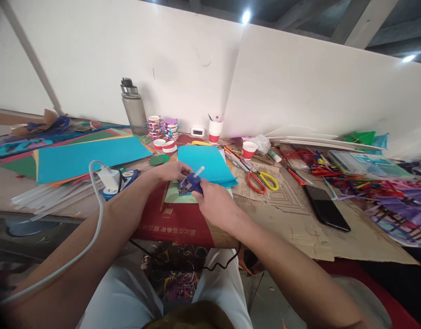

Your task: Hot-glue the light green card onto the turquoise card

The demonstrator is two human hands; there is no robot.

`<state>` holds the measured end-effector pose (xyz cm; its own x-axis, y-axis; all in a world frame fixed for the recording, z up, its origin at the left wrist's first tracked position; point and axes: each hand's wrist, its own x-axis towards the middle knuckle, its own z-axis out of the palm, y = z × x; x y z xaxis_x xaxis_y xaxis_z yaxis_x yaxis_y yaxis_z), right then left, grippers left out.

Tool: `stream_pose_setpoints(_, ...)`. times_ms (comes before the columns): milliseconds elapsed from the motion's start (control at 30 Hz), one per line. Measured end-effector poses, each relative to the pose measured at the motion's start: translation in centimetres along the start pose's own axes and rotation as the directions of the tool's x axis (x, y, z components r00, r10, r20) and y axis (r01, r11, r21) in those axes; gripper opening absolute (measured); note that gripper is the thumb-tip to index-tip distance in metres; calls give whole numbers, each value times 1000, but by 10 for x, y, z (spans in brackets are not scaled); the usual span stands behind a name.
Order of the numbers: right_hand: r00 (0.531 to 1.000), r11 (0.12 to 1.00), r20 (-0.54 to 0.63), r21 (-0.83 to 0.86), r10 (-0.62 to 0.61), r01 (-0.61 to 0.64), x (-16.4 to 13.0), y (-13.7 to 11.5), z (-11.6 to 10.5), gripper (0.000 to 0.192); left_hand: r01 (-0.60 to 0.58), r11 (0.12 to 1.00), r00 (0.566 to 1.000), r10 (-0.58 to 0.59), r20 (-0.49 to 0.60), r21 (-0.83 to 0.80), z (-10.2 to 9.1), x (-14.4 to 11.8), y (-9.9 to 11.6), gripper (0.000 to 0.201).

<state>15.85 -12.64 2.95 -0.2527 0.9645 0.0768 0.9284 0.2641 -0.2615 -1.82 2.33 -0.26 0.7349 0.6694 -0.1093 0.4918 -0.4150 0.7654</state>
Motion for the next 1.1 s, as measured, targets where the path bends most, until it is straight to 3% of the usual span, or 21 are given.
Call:
stream_pose_setpoints(233, 999, 999, 34, -27, 26, -25, -5, 1, -6, 28, 12, 999, 1000, -12, -5, 48, -1, 0, -1, 24)
stream_pose_setpoints(500, 1000, 1000, -25, -21, -3, 3, 8, -2, 5, 30, 19, 1000, 1000, -19, 4, -12, 1, 1, -2, 17)
stream_pose_setpoints(733, 1000, 1000, -11, 9, -12, 12, 0, 3, 2, 29, 22, 999, 1000, -22, 6, 24, -1, 2, -3, 22)
stream_pose_setpoints(900, 998, 999, -33, 14, 49, -49, -9, 22, -3, 29, -12, 999, 999, 10, 43, 38, -4, 6, -13, 35)
stream_pose_setpoints(1100, 982, 987, -99, 0, 162, -163, -21, 65, -9, 30, 26, 999, 998, -24, 66, -24, -5, 5, -14, 41)
